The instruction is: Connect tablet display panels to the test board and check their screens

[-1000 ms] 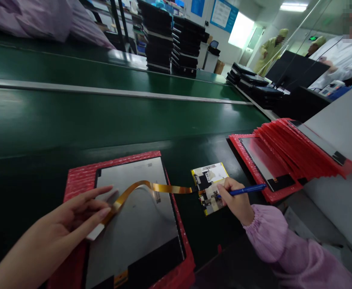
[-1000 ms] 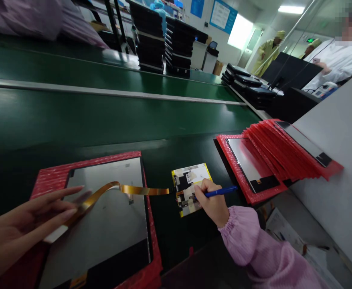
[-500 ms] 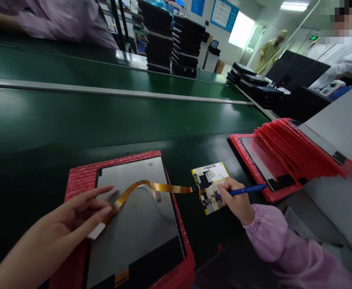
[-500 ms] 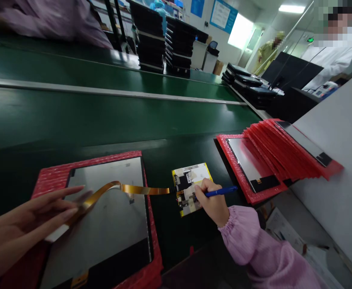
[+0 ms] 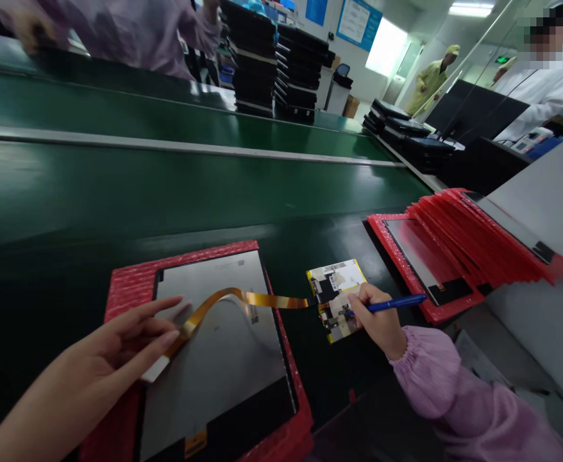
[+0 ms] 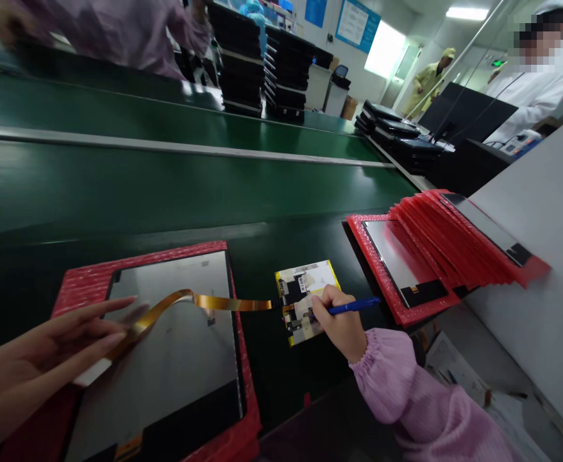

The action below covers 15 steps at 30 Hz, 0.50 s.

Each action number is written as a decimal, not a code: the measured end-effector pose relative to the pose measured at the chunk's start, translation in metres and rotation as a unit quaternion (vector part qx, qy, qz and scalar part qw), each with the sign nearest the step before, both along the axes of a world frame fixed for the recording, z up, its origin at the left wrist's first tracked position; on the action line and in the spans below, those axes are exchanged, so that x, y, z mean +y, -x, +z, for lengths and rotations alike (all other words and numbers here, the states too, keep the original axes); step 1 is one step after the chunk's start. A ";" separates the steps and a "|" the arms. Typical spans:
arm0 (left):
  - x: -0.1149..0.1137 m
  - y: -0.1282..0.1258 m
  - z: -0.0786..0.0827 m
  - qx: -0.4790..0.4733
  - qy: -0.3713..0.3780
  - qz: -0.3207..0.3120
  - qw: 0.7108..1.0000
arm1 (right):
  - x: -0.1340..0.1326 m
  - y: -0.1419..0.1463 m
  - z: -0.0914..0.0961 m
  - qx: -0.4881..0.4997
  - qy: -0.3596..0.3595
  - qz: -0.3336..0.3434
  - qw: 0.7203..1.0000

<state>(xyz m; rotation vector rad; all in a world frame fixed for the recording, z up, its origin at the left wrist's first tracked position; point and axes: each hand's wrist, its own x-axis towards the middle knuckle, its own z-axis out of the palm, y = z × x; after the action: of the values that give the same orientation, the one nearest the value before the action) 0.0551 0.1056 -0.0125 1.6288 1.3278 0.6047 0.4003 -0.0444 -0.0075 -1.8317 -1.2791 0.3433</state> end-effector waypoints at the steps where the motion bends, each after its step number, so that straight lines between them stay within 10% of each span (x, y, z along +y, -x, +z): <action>1: 0.000 0.000 0.000 0.000 0.001 -0.001 1.000 | 0.000 0.000 0.000 0.000 0.000 0.000 1.000; 15: 0.000 0.001 0.001 0.011 0.006 -0.012 1.000 | 0.000 0.000 0.000 0.004 0.000 0.005 1.000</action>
<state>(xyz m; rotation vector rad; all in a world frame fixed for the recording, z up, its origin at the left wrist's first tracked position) 0.0543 0.1057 -0.0112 1.6448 1.3242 0.5651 0.4006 -0.0446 -0.0073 -1.8234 -1.2822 0.3569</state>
